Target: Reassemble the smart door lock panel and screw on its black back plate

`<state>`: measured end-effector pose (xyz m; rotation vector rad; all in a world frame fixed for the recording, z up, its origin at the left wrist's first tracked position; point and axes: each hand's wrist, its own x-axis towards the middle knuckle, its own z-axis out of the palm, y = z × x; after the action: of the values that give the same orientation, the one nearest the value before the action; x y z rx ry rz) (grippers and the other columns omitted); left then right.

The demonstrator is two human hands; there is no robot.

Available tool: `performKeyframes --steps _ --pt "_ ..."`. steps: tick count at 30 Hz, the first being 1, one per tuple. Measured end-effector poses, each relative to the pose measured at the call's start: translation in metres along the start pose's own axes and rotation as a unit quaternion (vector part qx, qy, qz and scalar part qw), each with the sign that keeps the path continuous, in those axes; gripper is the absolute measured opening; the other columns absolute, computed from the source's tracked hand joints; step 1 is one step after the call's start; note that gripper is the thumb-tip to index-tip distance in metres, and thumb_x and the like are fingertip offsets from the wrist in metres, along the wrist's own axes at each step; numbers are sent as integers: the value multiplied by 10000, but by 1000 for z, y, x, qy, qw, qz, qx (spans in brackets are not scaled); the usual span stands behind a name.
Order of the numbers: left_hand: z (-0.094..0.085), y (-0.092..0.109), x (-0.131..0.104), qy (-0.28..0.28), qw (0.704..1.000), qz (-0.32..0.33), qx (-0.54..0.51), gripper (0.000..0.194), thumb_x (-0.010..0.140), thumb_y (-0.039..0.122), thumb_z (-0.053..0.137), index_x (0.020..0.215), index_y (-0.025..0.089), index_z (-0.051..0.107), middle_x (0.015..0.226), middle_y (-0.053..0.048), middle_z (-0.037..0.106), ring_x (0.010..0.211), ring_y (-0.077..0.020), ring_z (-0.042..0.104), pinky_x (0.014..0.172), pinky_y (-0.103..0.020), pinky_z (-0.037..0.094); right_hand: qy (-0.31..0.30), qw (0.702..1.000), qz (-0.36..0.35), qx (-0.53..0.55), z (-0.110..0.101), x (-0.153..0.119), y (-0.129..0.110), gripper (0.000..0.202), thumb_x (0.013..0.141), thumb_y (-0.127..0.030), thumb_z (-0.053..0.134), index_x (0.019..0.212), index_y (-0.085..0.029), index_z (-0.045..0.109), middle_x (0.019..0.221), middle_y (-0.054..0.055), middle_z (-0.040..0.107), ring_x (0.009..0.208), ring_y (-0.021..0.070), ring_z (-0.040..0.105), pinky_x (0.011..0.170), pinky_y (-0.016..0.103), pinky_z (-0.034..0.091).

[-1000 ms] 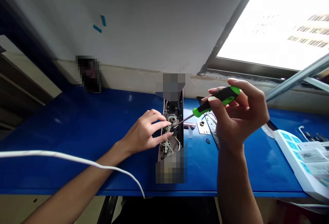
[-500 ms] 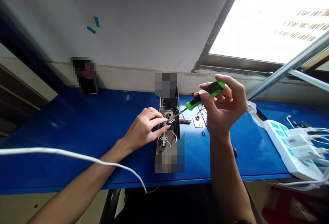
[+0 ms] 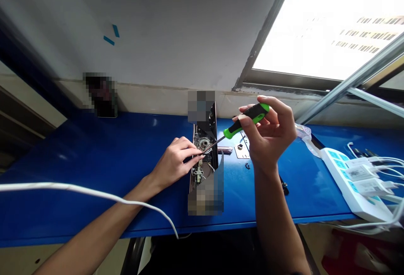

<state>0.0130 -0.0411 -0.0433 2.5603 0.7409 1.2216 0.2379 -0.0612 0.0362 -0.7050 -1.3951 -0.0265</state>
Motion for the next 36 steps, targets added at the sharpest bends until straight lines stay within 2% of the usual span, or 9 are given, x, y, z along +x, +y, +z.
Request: performKeyframes --steps 4,10,13,18,23,27,29,33,36 --pt "0 2 0 9 999 -28 -29 62 921 221 787 970 185 785 890 -34 755 858 -190 664 764 -360 503 -20 1000 -3 15 1 0 -3 450 847 -222 800 1260 -307 642 970 -3 765 911 205 789 731 359 714" --pt "-7 5 3 -4 998 -48 -47 157 894 259 814 1034 193 788 944 -58 738 935 -217 636 823 -389 555 -152 988 16 17 5 -4 -9 708 896 -240 760 1508 -358 423 1061 11 780 975 234 801 790 399 723" --pt "-15 3 4 -55 998 -28 -33 304 877 312 829 1150 195 763 1043 -80 702 1030 -245 603 876 -417 564 -163 986 -13 18 7 -7 -11 729 863 -204 798 1493 -361 467 1168 31 760 978 237 802 776 395 722" --pt "-25 -4 4 -101 995 -19 -10 315 914 337 778 1201 210 746 1083 -89 654 1057 -260 573 895 -435 560 -189 982 -11 9 10 -13 -14 740 862 -186 801 1500 -371 476 1367 54 703 1048 233 788 833 393 715" --pt "-27 -6 4 -128 992 -21 -9 331 914 326 774 1222 209 741 1105 -90 639 1082 -261 565 944 -443 551 -202 979 -15 0 14 -18 -13 728 871 -201 794 1510 -370 488 1322 47 732 1041 236 784 818 398 709" --pt "-29 -3 6 -122 992 -30 -12 268 938 341 740 1173 213 754 1078 -82 640 1060 -256 573 916 -431 553 -184 980 -73 -12 15 -17 -11 798 823 -178 841 1507 -406 497 1228 14 760 915 205 773 754 372 703" --pt "-30 -2 7 -115 993 -32 -13 244 950 325 714 1162 212 754 1057 -78 643 1036 -250 582 903 -426 555 -192 978 -74 -20 15 -14 -13 716 877 -227 793 1507 -406 505 1290 28 738 1000 224 761 805 399 701" --pt "-30 -2 7 -103 994 -33 -4 254 974 245 646 1207 209 742 1043 -80 654 1006 -238 599 904 -421 557 -214 977 -1 25 10 -5 -22 485 1042 -212 488 1501 -358 541 1425 58 672 1209 260 713 932 488 678" --pt "-29 -4 6 -103 994 -29 5 238 976 221 629 1180 201 750 1033 -81 660 986 -234 606 893 -416 559 -189 982 -10 23 7 2 -26 432 949 -210 688 1348 -375 683 1176 31 742 1022 222 748 828 419 692"
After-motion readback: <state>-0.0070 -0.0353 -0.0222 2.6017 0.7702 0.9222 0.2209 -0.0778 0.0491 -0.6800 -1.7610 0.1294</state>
